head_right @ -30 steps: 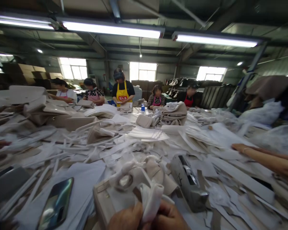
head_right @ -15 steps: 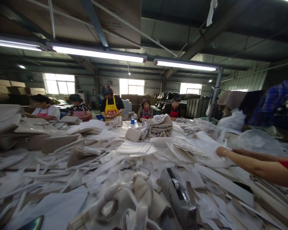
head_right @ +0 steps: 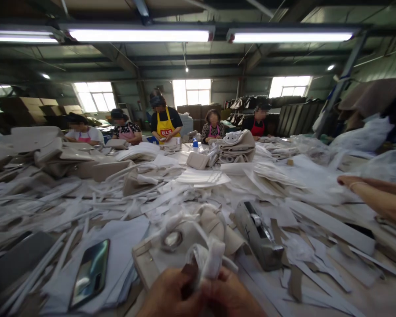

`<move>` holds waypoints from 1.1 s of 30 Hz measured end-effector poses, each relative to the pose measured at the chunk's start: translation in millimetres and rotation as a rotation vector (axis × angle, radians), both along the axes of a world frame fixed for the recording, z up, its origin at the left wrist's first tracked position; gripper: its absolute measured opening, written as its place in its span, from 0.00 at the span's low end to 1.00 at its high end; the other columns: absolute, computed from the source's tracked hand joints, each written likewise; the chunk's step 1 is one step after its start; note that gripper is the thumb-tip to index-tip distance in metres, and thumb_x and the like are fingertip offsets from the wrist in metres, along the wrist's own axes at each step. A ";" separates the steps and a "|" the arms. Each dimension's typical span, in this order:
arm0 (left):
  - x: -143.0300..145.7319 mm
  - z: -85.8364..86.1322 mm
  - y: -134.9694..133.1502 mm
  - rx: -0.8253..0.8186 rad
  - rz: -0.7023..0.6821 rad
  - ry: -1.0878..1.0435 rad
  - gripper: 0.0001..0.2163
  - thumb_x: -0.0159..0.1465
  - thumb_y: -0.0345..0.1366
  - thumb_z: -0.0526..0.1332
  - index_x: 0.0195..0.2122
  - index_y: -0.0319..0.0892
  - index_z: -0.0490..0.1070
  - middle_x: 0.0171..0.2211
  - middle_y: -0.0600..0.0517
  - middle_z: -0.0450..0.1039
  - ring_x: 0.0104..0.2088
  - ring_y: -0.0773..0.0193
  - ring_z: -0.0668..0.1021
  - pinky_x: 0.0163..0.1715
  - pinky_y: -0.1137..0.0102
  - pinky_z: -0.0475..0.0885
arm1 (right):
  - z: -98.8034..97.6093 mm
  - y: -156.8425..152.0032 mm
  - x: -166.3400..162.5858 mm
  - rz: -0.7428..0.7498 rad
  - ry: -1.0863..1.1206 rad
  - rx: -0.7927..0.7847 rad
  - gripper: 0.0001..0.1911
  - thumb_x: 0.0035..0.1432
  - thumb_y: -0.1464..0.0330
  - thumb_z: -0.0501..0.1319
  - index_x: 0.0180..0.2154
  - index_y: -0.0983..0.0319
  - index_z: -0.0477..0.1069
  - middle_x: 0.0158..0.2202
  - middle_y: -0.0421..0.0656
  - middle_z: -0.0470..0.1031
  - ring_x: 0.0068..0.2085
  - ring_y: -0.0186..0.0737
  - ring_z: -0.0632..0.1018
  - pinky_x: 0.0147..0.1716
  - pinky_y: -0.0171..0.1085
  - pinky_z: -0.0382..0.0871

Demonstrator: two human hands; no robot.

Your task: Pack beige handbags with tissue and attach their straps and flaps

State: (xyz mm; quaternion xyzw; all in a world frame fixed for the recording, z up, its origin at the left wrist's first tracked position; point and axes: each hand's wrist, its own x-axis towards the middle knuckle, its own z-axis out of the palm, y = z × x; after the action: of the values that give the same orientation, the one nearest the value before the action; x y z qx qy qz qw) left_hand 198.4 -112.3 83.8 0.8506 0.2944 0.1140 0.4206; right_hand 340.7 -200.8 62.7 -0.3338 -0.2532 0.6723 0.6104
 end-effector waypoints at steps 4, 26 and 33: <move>-0.3 10.7 -0.8 -0.046 0.058 0.118 0.16 0.63 0.45 0.59 0.28 0.39 0.79 0.22 0.53 0.73 0.25 0.64 0.74 0.22 0.74 0.57 | 3.2 -15.6 13.4 0.018 -0.195 -0.090 0.23 0.52 0.60 0.72 0.49 0.62 0.77 0.42 0.48 0.81 0.43 0.46 0.81 0.42 0.38 0.74; 5.3 7.3 -2.8 0.102 -0.012 0.188 0.14 0.63 0.42 0.57 0.34 0.43 0.82 0.32 0.47 0.83 0.30 0.61 0.80 0.26 0.69 0.59 | 66.2 25.6 38.7 0.238 -1.762 0.652 0.08 0.56 0.78 0.61 0.32 0.60 0.74 0.37 0.40 0.81 0.43 0.39 0.79 0.51 0.40 0.64; 5.3 20.9 -3.0 0.041 -0.009 0.136 0.12 0.62 0.43 0.58 0.36 0.45 0.80 0.29 0.53 0.79 0.29 0.63 0.77 0.25 0.70 0.58 | 49.0 23.6 47.3 0.111 -1.583 0.571 0.09 0.59 0.76 0.58 0.27 0.62 0.69 0.28 0.40 0.76 0.34 0.37 0.75 0.40 0.36 0.65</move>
State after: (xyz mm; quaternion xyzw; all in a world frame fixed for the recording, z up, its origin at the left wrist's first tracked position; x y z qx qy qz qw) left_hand 203.7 -115.2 104.7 0.8660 0.3161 0.0599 0.3827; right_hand 387.9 -177.2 111.7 -0.5266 -0.7825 0.1791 0.2797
